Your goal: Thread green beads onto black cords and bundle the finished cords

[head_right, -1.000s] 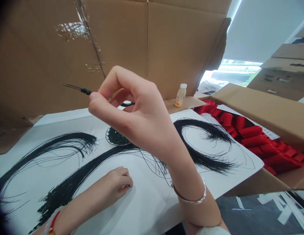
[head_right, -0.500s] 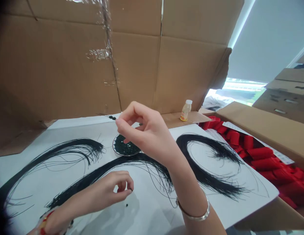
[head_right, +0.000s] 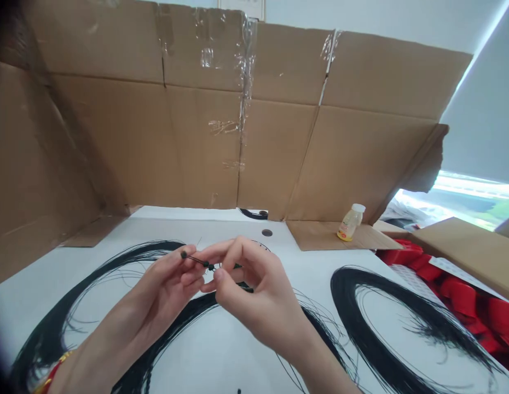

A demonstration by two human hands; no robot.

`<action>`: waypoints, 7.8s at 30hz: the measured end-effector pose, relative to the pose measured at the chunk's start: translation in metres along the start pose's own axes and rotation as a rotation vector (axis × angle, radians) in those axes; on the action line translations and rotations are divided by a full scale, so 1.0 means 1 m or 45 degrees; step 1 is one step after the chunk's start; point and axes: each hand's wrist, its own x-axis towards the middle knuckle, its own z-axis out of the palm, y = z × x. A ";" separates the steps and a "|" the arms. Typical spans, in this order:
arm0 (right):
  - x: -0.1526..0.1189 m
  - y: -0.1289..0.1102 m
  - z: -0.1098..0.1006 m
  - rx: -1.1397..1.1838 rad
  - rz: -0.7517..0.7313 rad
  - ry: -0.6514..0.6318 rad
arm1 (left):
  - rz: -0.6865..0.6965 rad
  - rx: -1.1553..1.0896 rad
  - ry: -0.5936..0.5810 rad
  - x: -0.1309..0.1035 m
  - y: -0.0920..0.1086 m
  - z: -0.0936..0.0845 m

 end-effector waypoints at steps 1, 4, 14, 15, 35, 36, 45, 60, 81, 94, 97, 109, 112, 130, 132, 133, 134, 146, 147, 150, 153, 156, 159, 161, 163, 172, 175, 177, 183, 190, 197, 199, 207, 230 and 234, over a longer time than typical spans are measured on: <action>-0.002 -0.001 0.003 -0.008 -0.007 0.026 | -0.018 -0.035 -0.031 -0.002 0.000 0.001; -0.007 -0.003 0.007 -0.075 -0.019 0.087 | -0.052 -0.108 -0.091 -0.005 0.001 0.004; -0.010 -0.005 0.008 -0.188 -0.035 0.091 | -0.047 -0.131 -0.059 -0.003 0.002 0.003; -0.010 -0.005 0.007 -0.192 -0.032 0.085 | -0.055 -0.135 -0.042 -0.003 0.003 0.004; -0.011 -0.015 0.006 -0.430 0.038 0.142 | 0.109 0.361 -0.048 0.001 0.005 -0.005; -0.011 -0.015 0.006 -0.461 0.040 0.124 | 0.121 0.388 -0.030 0.001 0.006 -0.006; -0.009 -0.015 0.008 -0.584 -0.024 0.088 | 0.203 0.529 0.077 -0.001 0.007 -0.003; -0.008 -0.013 0.008 -0.597 -0.002 0.094 | 0.269 0.587 0.068 -0.003 0.008 -0.005; -0.005 -0.020 0.006 -0.510 0.107 0.008 | 0.353 0.652 0.040 -0.002 0.007 -0.007; -0.007 -0.022 0.006 -0.467 0.079 0.012 | 0.367 0.650 0.056 -0.004 0.007 -0.004; -0.008 -0.023 0.005 -0.483 0.106 0.020 | 0.404 0.711 0.100 -0.005 0.008 -0.001; -0.003 -0.023 -0.003 -0.398 0.124 0.006 | 0.413 0.838 0.038 -0.005 0.012 -0.002; -0.005 -0.024 -0.004 -0.469 0.159 0.012 | 0.443 0.978 0.008 -0.006 0.014 0.000; -0.003 -0.010 -0.007 -0.081 0.096 0.009 | 0.231 0.652 -0.026 0.001 0.015 -0.012; -0.004 -0.010 -0.007 -0.096 0.085 -0.002 | 0.251 0.653 -0.012 0.001 0.015 -0.010; -0.004 -0.009 -0.007 -0.106 0.078 -0.015 | 0.262 0.652 -0.007 0.001 0.015 -0.010; -0.005 -0.009 -0.006 -0.115 0.070 -0.026 | 0.272 0.648 -0.011 0.000 0.015 -0.010; -0.009 -0.014 0.003 -0.150 0.100 0.042 | 0.368 0.662 -0.014 -0.001 0.013 -0.012; -0.009 -0.014 0.003 -0.151 0.104 0.045 | 0.394 0.681 -0.008 -0.002 0.013 -0.012; -0.010 -0.014 0.003 -0.154 0.120 0.062 | 0.490 0.752 0.015 -0.004 0.012 -0.011; -0.010 -0.014 0.003 -0.160 0.120 0.072 | 0.603 0.847 0.052 -0.007 0.012 -0.009; -0.010 -0.015 0.003 -0.172 0.114 0.058 | 0.656 0.912 0.079 -0.009 0.012 -0.005; -0.010 -0.016 0.003 -0.177 0.124 0.063 | 0.679 0.924 0.081 -0.009 0.012 -0.003; -0.011 -0.016 0.003 -0.172 0.132 0.066 | 0.688 0.933 0.074 -0.009 0.012 -0.003; -0.011 -0.016 0.004 -0.162 0.132 0.063 | 0.700 0.952 0.063 -0.009 0.012 -0.003; -0.010 -0.023 0.007 -0.299 0.148 0.079 | 0.954 1.176 -0.004 -0.011 0.009 -0.007; -0.009 -0.025 0.006 -0.365 0.167 0.059 | 0.993 1.287 0.000 -0.012 0.007 -0.008; -0.009 -0.024 0.005 -0.403 0.188 0.055 | 0.988 1.335 0.030 -0.012 0.007 -0.009; -0.008 -0.023 0.004 -0.420 0.183 0.065 | 0.866 1.215 0.064 -0.011 0.010 -0.005; -0.006 -0.023 0.003 -0.426 0.147 0.090 | 0.542 0.968 0.108 -0.008 0.012 -0.002; -0.007 -0.021 0.003 -0.467 0.109 0.118 | 0.331 0.681 0.024 -0.005 0.013 -0.006; -0.007 -0.021 0.003 -0.479 0.108 0.117 | 0.292 0.638 0.022 -0.004 0.014 -0.005; -0.008 -0.021 0.006 -0.547 0.111 0.135 | 0.273 0.560 0.026 -0.005 0.015 -0.002; -0.010 -0.020 0.008 -0.576 0.061 0.100 | 0.207 0.388 0.010 -0.001 0.013 -0.001; -0.010 -0.020 0.008 -0.572 0.061 0.110 | 0.190 0.376 -0.016 -0.002 0.013 -0.002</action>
